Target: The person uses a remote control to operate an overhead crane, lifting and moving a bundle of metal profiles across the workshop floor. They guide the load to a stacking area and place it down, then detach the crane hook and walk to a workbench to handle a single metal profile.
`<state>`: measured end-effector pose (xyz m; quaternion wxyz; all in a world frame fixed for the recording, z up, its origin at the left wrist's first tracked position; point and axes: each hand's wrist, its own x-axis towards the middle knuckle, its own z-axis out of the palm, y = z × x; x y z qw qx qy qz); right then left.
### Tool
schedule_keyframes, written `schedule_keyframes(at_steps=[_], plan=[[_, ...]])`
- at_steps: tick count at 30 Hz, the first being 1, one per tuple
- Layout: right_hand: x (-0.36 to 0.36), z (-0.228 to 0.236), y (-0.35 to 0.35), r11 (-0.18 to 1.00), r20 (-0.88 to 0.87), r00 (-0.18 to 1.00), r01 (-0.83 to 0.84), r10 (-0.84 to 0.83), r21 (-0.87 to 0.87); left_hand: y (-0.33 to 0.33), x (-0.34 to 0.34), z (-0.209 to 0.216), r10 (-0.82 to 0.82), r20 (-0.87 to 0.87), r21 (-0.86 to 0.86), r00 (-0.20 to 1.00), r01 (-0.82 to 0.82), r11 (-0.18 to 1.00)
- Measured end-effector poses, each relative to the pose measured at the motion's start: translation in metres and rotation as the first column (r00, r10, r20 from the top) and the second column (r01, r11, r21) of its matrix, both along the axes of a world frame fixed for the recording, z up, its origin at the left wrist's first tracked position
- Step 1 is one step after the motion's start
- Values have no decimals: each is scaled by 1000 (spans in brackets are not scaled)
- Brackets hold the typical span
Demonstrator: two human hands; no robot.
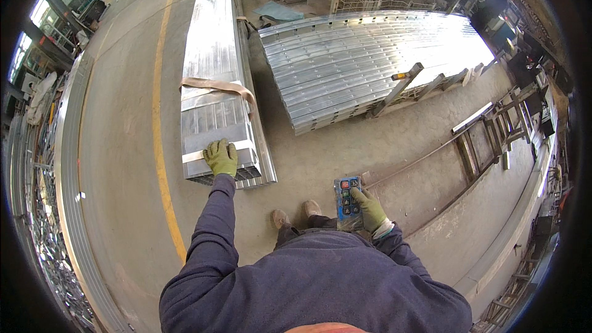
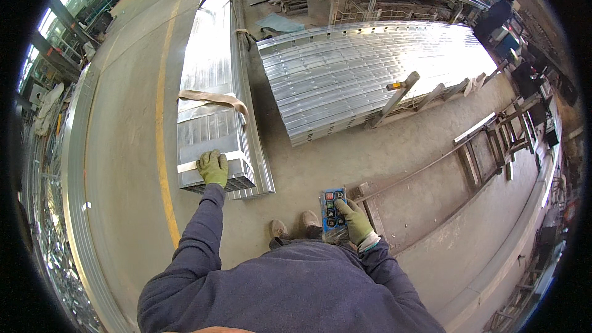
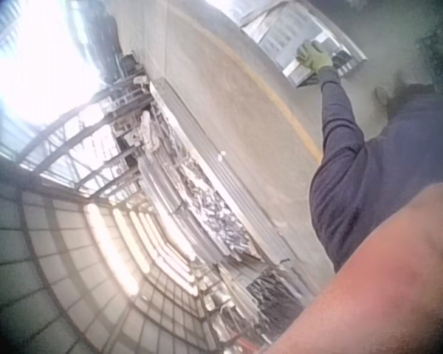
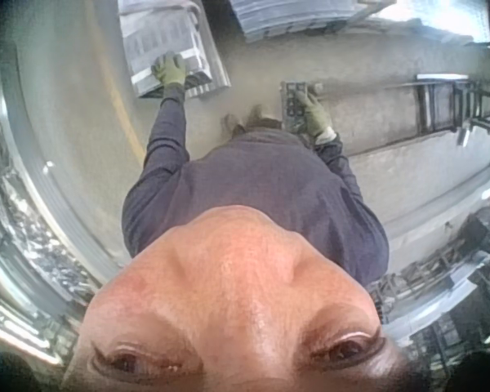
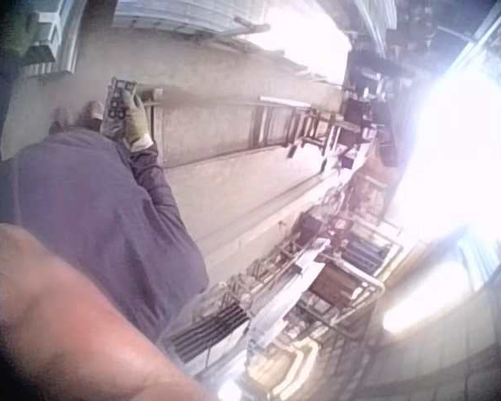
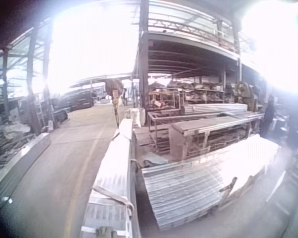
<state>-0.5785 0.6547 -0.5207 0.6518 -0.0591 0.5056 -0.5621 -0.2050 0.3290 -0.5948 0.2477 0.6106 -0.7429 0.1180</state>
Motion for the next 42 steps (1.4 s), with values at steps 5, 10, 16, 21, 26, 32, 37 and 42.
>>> schedule_keyframes(at_steps=[5, 10, 16, 21, 26, 32, 37, 42], plan=[[3, 0, -6, 1000, 3, 1000, -28, 28, -9, -4, 3, -5, 14, -32, 34, 999, -13, 999], [4, 1, -10, 998, -18, 998, -52, 52, -38, -8, 4, -7, 9, -46, 30, 999, -8, 1000], [7, -2, -15, 999, -31, 998, -47, 46, -20, -10, 8, -6, 1, -37, 21, 999, 0, 1000], [10, 1, -17, 999, -23, 999, -48, 48, -10, -10, 9, -5, 4, -76, 63, 997, 1, 998], [13, 2, -17, 999, -8, 999, -44, 44, -17, -10, 9, -5, 8, -58, 107, 998, -2, 994], [15, 2, -16, 998, -23, 998, -55, 55, -6, -8, 7, -4, 6, -53, 91, 999, -1, 996], [16, 2, -15, 998, -17, 998, -64, 64, -19, -7, 5, -1, 7, -74, 129, 997, 2, 992], [17, 2, -12, 997, -35, 997, -72, 71, -19, -9, 3, -6, 22, -60, 108, 998, -15, 994]])
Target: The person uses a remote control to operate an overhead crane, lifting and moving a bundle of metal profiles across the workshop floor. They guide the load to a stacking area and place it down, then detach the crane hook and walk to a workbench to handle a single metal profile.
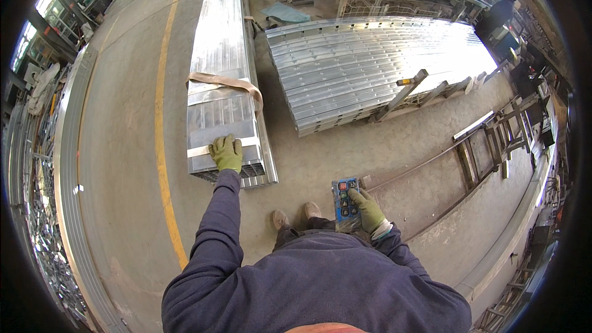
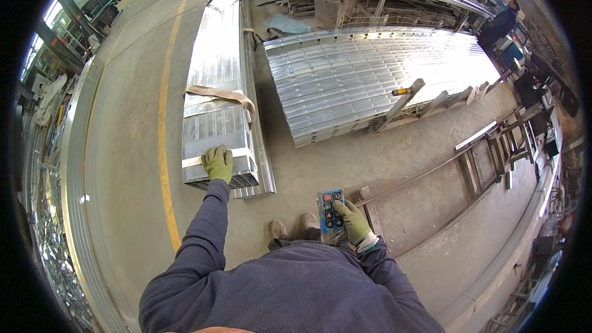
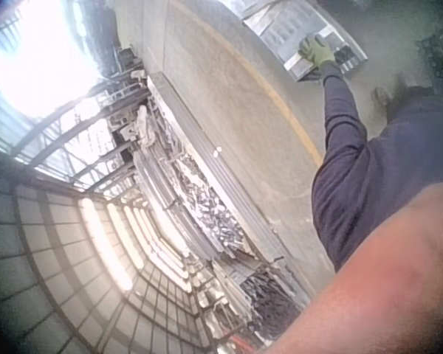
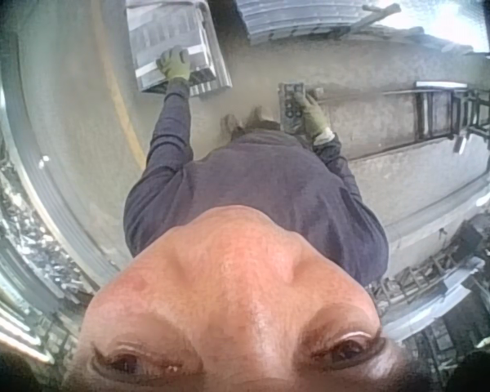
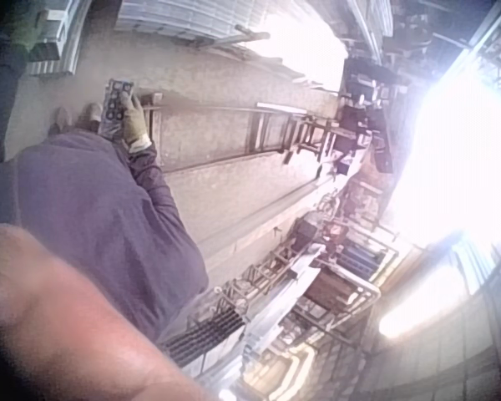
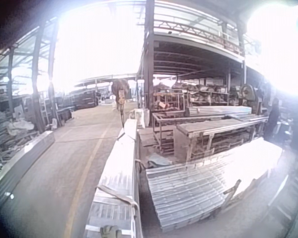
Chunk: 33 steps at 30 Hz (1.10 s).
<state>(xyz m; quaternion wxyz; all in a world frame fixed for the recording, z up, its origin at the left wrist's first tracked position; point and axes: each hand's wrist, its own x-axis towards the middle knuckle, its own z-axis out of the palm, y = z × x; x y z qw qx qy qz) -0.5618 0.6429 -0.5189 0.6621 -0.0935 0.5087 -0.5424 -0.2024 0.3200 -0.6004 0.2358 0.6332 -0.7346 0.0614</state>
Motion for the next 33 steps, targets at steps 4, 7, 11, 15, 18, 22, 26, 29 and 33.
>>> schedule_keyframes(at_steps=[4, 7, 11, 15, 18, 22, 26, 29, 33], plan=[[0, 3, 3, 1000, 6, 1000, 6, -6, -2, -1, 0, -5, -1, 6, 7, 1000, 1, 1000], [-1, 9, 4, 1000, 9, 1000, -3, 3, -3, -2, 3, -5, 34, 31, 131, 999, -38, 991], [-4, 18, 3, 1000, -12, 1000, -7, 8, 29, -12, 3, -4, 54, 83, 398, 995, -83, 914], [-8, 17, 4, 998, -39, 998, 41, -38, 58, -20, -1, -12, 71, 148, 553, 986, -142, 821], [-8, 11, 5, 991, -27, 997, 75, -72, 110, -19, 1, -24, 81, 136, 545, 987, -143, 826], [-5, 2, 1, 993, -28, 998, 50, -48, 103, -16, 8, -36, 48, 131, 526, 990, -111, 844], [-3, -6, -6, 993, -15, 999, 32, -30, 110, -18, 11, -40, 39, 167, 509, 985, -120, 852], [-4, -11, -9, 996, 21, 999, 23, -25, 92, -20, 10, -36, 55, 179, 460, 982, -133, 878], [-3, -15, -10, 997, 19, 1000, 7, -9, 71, -19, 12, -23, 45, 165, 497, 985, -123, 859]])
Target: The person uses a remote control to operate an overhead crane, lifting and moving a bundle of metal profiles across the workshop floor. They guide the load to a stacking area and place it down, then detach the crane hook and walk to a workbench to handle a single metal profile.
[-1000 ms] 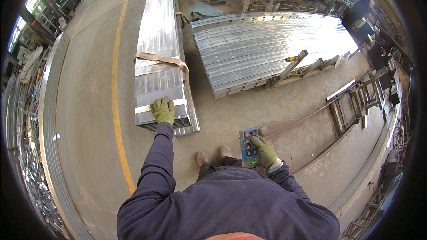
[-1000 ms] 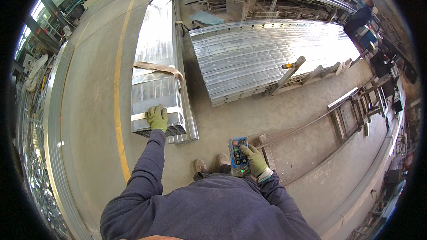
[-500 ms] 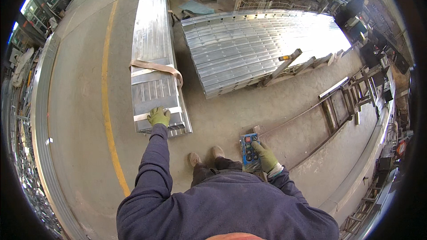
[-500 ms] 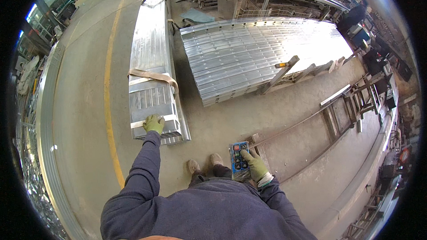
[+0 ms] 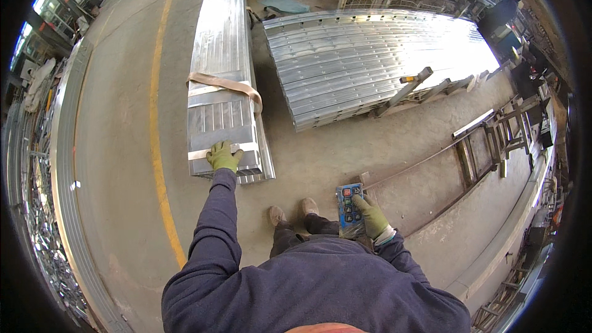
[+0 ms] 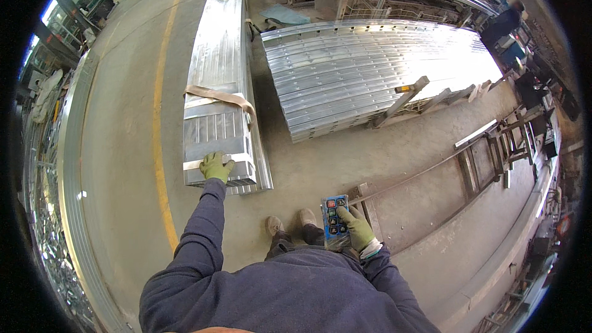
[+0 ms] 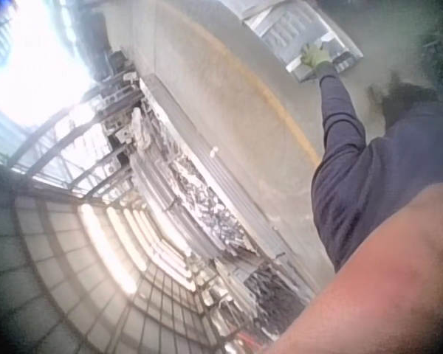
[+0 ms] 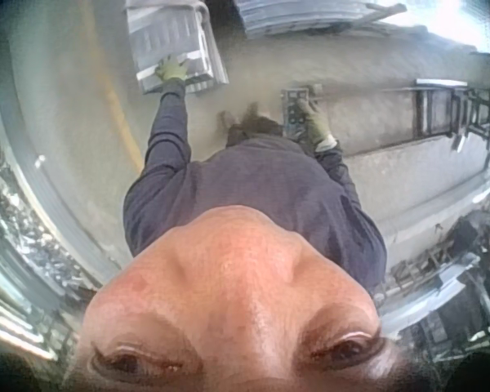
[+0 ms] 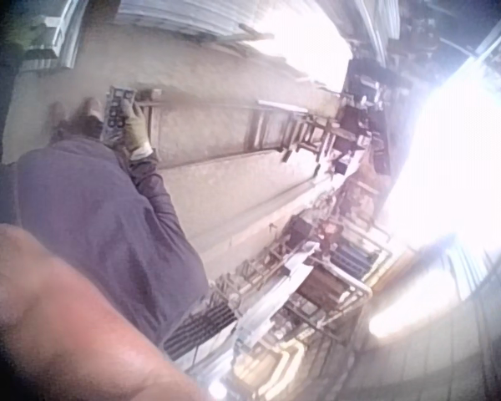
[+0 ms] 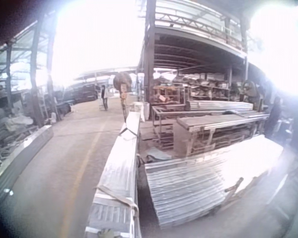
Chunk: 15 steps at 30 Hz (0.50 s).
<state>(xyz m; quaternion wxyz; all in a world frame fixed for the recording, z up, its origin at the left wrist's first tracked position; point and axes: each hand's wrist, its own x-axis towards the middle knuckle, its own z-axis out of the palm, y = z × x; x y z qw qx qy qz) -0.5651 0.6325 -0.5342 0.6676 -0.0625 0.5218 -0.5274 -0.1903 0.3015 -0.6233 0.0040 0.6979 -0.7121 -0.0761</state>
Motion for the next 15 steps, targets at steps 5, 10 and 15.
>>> schedule_keyframes(at_steps=[5, 10, 15], plan=[[2, 1, 0, 999, -12, 999, -29, 29, -12, 2, -1, 15, -27, -12, 1, 1000, 27, 1000], [3, 4, 11, 999, 6, 1000, -18, 18, -49, 3, -6, 12, -4, 20, 9, 1000, 4, 1000], [4, 4, 24, 1000, -33, 999, 8, -7, 27, 0, -2, 1, -13, 0, 0, 1000, 13, 1000]])
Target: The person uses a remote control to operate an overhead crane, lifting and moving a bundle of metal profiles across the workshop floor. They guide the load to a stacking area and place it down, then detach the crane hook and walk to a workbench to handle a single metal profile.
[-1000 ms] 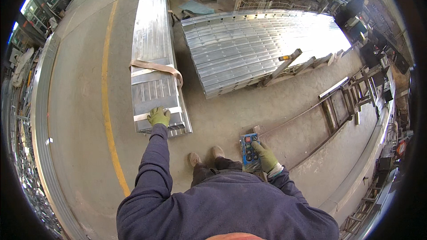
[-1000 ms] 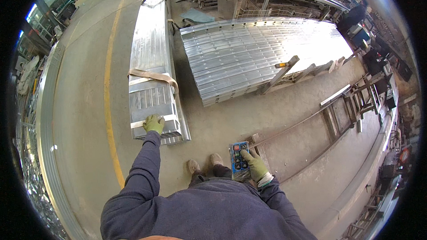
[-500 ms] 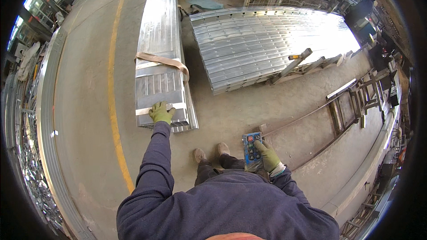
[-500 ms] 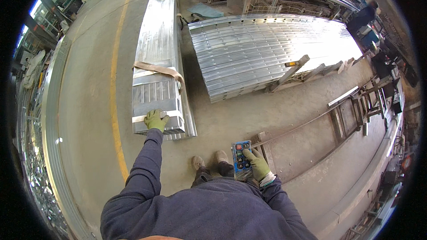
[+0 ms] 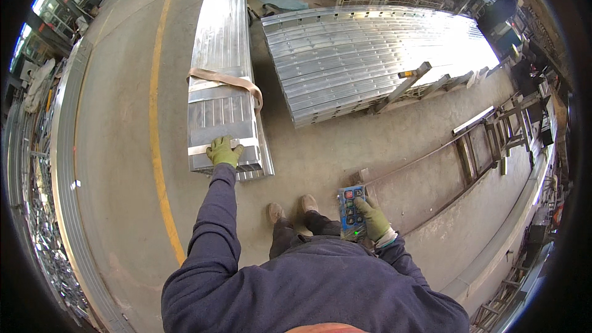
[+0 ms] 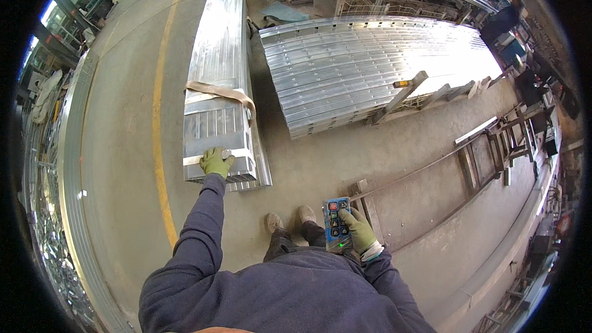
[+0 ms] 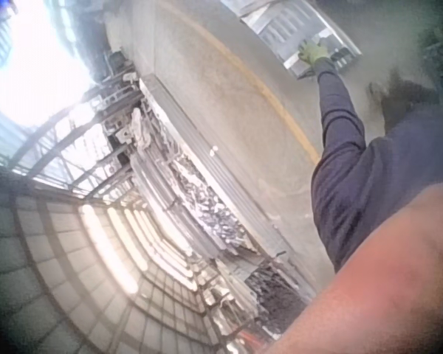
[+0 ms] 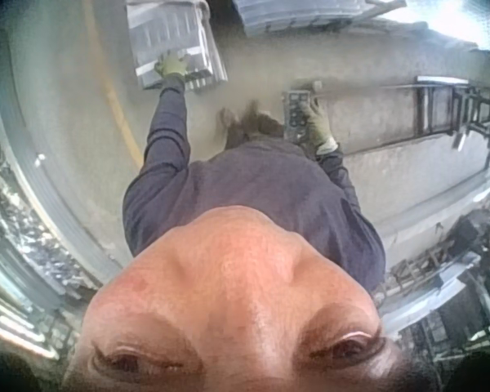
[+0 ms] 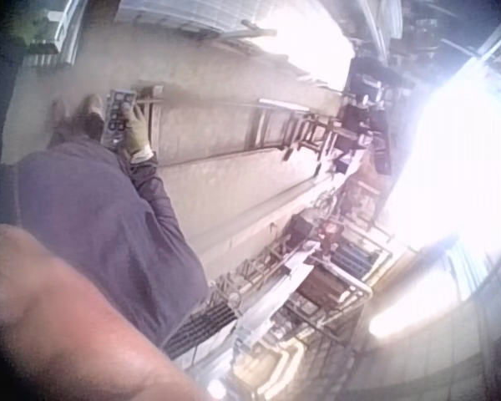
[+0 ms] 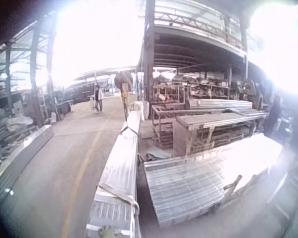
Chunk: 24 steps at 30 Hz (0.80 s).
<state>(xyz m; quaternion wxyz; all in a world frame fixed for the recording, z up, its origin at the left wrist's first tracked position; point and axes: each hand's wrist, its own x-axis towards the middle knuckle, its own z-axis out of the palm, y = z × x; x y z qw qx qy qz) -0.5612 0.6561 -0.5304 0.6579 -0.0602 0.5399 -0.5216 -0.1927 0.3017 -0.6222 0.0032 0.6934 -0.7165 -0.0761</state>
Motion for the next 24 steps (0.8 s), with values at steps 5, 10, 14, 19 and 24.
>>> schedule_keyframes(at_steps=[5, 10, 14, 19, 24], plan=[[-3, 4, 5, 998, 1, 998, 55, -55, 37, -5, -4, -20, 32, 7, 30, 999, -32, 999], [-9, 2, 7, 994, -44, 997, 64, -60, 84, -20, 9, -43, 15, -45, 171, 999, -7, 985], [-11, -6, 2, 994, -3, 1000, 23, -23, 103, -58, 77, -40, 72, -391, 294, 918, 50, 955], [-12, -12, -9, 984, -7, 999, -39, 41, 173, -62, 144, -68, 429, -44, -91, 902, -432, 897], [-6, -13, -19, 969, -10, 997, -76, 81, 235, -49, 154, -94, 429, -361, 51, 828, -442, 896]])
